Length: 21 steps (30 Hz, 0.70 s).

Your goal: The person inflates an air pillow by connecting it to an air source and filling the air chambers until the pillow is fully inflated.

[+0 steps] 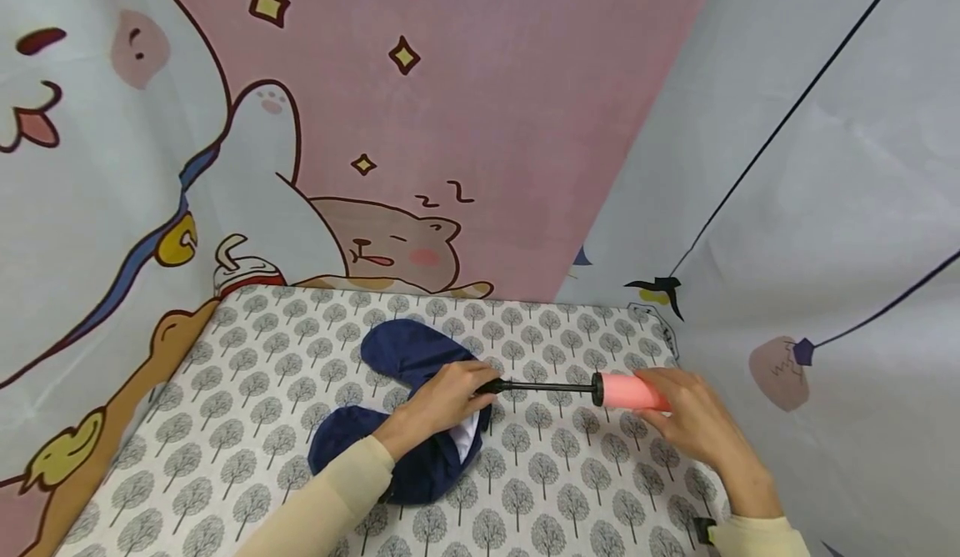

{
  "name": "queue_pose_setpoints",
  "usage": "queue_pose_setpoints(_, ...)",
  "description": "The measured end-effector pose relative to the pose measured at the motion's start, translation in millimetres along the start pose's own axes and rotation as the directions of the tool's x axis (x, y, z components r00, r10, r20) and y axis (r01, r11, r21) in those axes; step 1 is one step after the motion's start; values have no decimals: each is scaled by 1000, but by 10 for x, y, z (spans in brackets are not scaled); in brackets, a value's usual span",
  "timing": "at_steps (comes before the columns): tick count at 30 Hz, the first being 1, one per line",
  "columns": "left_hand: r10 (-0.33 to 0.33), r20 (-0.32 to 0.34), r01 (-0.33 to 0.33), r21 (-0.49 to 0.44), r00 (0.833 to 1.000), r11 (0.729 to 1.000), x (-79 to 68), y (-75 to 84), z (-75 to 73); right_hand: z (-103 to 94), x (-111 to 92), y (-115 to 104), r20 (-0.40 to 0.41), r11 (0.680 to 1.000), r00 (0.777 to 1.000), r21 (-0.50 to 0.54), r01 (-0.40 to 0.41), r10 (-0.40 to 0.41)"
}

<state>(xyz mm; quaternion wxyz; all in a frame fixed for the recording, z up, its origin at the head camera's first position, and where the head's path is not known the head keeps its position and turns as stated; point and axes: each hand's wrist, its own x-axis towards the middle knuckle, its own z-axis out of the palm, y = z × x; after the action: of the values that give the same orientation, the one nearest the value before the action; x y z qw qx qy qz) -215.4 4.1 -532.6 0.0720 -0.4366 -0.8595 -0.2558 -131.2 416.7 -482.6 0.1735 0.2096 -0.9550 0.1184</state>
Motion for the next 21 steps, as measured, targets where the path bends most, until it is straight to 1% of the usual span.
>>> queue_pose_setpoints(3, -3, -12, 3, -15, 1000, 1000, -5, 5, -3, 8, 7, -21, -16, 1000, 1000, -7, 4, -4)
queue_pose_setpoints(6, 8, -37, -10, -46, 999, 999, -8, 12, 4, 40, 52, -92, -18, 1000, 999, -9, 27, -27)
queue_pose_setpoints(10, 45, -38, -47, -68, 998, 997, 5, 52, 28, 171, 168, -290, 4, 996, 996, -4, 90, -90)
queue_pose_setpoints(13, 49, -28, -51, -61, 998, 997, 13, 74, 41, 291, 264, -455, 3, 992, 992, -13, 127, -127)
queue_pose_setpoints(17, 49, -39, -51, -44, 998, 998, 7, 75, 52, 403, 352, -623, -14, 988, 988, -43, 151, -152)
queue_pose_setpoints(21, 64, -57, -66, -42, 996, 997, 5, 66, 58, 474, 408, -744, -19, 983, 985, -71, 169, -170)
